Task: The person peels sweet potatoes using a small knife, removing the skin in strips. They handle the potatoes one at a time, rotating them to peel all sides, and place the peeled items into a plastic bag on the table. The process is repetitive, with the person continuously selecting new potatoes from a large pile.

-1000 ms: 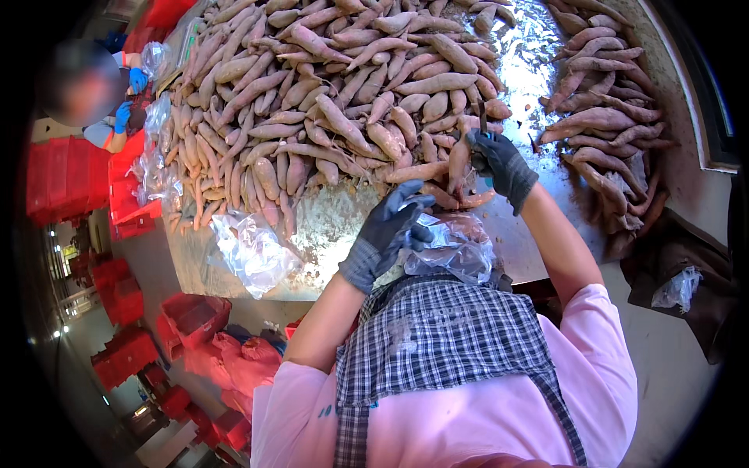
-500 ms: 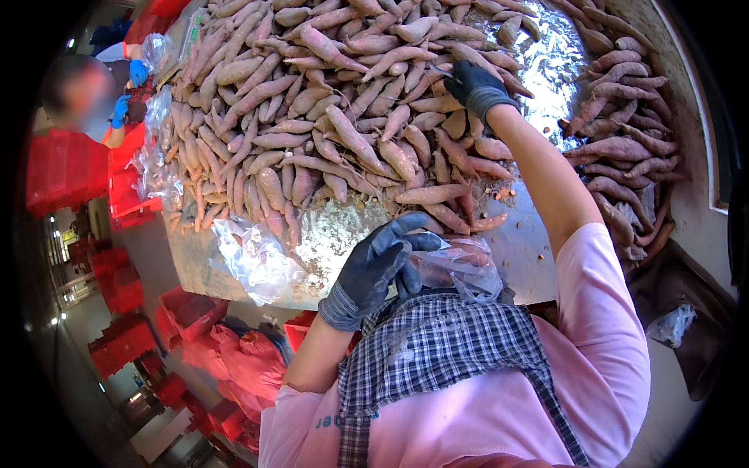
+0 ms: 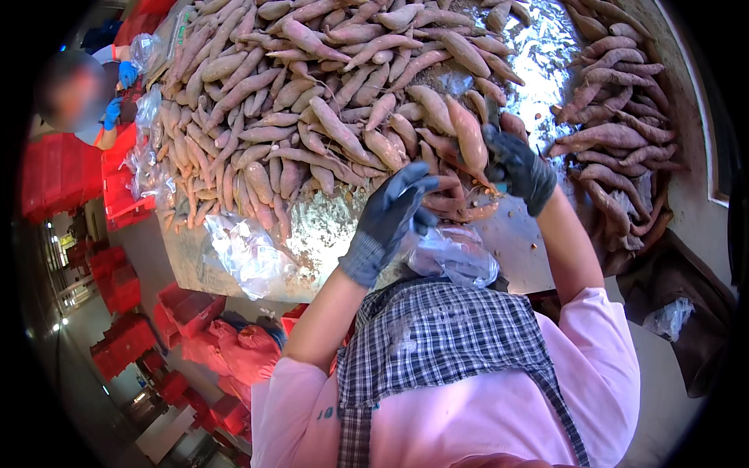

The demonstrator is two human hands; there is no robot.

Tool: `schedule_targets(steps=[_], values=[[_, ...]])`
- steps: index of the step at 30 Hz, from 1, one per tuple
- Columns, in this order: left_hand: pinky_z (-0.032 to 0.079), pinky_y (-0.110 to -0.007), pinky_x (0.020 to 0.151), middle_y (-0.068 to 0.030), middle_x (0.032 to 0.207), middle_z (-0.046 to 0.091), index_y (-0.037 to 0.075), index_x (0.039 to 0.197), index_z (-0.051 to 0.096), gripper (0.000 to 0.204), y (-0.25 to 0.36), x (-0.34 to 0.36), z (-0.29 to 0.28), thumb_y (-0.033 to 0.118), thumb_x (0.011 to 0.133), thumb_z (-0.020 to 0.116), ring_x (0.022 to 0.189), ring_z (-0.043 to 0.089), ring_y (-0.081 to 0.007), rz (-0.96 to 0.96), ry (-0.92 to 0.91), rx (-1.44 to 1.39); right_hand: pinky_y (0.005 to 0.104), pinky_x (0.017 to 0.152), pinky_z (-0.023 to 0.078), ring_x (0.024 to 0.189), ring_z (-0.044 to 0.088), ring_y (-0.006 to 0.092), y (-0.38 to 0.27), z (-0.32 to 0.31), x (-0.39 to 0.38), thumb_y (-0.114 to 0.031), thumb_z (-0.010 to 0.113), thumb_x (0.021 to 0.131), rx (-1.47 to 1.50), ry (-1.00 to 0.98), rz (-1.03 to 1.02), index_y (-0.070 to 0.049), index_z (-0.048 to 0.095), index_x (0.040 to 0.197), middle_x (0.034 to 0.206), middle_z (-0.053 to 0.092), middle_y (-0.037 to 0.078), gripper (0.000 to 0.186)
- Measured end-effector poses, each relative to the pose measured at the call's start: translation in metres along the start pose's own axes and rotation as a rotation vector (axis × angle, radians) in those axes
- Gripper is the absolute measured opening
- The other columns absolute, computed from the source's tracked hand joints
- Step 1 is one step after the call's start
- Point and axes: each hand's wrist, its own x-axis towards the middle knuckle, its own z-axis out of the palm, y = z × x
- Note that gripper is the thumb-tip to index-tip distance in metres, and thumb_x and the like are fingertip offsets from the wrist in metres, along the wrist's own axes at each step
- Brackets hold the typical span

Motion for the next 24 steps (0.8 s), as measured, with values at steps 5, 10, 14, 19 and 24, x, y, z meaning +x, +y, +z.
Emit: schedule_targets(steps=[5,10,14,19,24], values=[[0.048,-0.020,0.053,-0.0047,0.089,0.058,0.003,0.124,0.044,0.046,-0.024,0.025,0.022,0.034,0.091,0.053,0.062,0.056,-0.0096,-0.018,-0.089,0.211,0.0385,0.092,0.043,0.104,0.058,0.0299,0.003,0.043,-0.052,-0.018,0.062,0.080,-0.647,0.017,-0.688,0.000,0.049,0.122,0.114,0.057,0.019,0.047],[0.046,-0.019,0.052,-0.0050,0.091,0.059,0.004,0.121,0.045,0.048,-0.040,0.011,0.021,0.040,0.091,0.051,0.062,0.056,-0.0084,-0.257,-0.175,-0.585,0.0258,0.061,0.045,0.068,0.056,0.0145,-0.010,0.048,-0.065,-0.018,0.056,0.089,-0.270,0.410,0.032,-0.006,0.057,0.110,0.088,0.061,0.006,0.025],[0.048,-0.020,0.064,-0.0054,0.100,0.061,0.001,0.120,0.048,0.040,-0.036,-0.011,0.026,0.028,0.090,0.054,0.077,0.057,-0.0072,0.005,-0.112,0.244,0.0365,0.068,0.051,0.082,0.061,0.0315,-0.026,0.054,-0.090,-0.011,0.055,0.083,-0.886,0.469,-0.327,-0.014,0.057,0.112,0.091,0.062,0.013,0.029],[0.048,-0.026,0.075,-0.0050,0.097,0.061,0.000,0.113,0.053,0.034,-0.040,-0.026,0.029,0.014,0.083,0.063,0.082,0.058,-0.0113,0.222,-0.049,0.571,0.0357,0.062,0.051,0.074,0.062,0.0272,-0.057,0.071,-0.108,-0.010,0.058,0.078,-1.123,0.298,-0.347,-0.018,0.057,0.112,0.084,0.062,0.008,0.035],[0.048,-0.026,0.075,-0.0058,0.093,0.061,0.001,0.111,0.053,0.035,-0.044,-0.037,0.030,0.018,0.083,0.065,0.084,0.059,-0.0125,0.453,-0.081,0.759,0.0372,0.064,0.050,0.076,0.061,0.0303,-0.042,0.056,-0.094,-0.008,0.056,0.080,-1.184,0.274,-0.109,-0.015,0.058,0.112,0.086,0.063,0.011,0.033]])
